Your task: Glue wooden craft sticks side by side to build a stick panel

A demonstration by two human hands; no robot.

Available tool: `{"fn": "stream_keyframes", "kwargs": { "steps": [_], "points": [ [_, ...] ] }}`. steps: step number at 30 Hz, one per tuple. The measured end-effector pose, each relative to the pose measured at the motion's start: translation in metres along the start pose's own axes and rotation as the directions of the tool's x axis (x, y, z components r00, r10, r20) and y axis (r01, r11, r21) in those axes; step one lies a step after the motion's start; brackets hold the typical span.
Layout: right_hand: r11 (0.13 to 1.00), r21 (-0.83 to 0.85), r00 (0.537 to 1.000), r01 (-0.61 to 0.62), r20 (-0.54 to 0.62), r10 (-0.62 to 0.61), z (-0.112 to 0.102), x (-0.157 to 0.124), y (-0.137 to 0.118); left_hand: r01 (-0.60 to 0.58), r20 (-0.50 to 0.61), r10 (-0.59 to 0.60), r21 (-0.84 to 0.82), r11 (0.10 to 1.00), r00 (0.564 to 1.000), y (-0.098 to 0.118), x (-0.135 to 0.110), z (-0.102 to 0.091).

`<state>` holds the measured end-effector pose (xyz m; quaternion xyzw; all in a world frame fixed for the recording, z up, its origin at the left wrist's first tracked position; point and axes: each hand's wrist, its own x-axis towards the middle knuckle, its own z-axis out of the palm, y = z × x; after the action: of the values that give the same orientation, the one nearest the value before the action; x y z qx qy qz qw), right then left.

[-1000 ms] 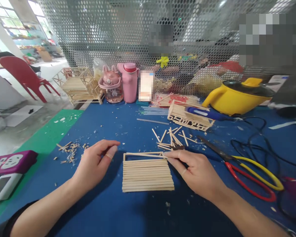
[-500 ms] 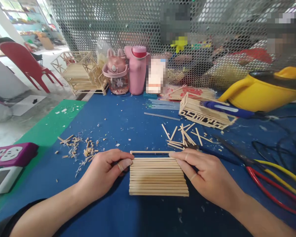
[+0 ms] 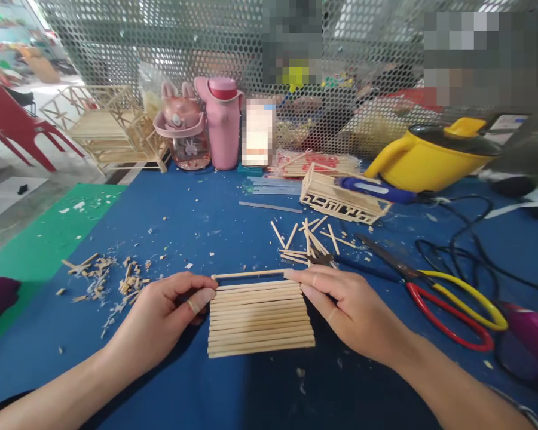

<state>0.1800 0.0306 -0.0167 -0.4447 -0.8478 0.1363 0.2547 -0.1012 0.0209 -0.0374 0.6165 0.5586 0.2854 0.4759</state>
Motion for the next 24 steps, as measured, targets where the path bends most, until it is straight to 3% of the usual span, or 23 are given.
{"fn": "stream_keyframes", "kwargs": {
  "steps": [5,10,18,20,24],
  "points": [
    [0.973,-0.198,0.993,0.117,-0.012,-0.122,-0.001,-0.005,-0.001,-0.144,0.000,0.146,0.147,0.979,0.989,0.002,0.001,-0.003],
    [0.951,-0.277,0.991,0.135,0.039,-0.130,-0.002,-0.008,-0.003,-0.200,-0.006,0.205,0.194,0.960,0.979,0.005,0.002,-0.004],
    [0.940,-0.292,0.983,0.178,0.089,-0.159,0.002,-0.012,0.008,0.024,-0.071,-0.034,-0.139,0.990,0.997,0.006,-0.004,-0.002],
    [0.934,-0.304,0.981,0.189,0.091,-0.169,0.002,-0.013,0.011,0.027,-0.116,-0.033,-0.057,0.998,0.993,0.006,-0.008,-0.004],
    [0.933,-0.299,0.980,0.198,0.089,-0.179,0.001,-0.012,0.013,-0.075,-0.137,0.103,0.195,0.978,0.985,0.010,-0.012,-0.003]
  ]
}}
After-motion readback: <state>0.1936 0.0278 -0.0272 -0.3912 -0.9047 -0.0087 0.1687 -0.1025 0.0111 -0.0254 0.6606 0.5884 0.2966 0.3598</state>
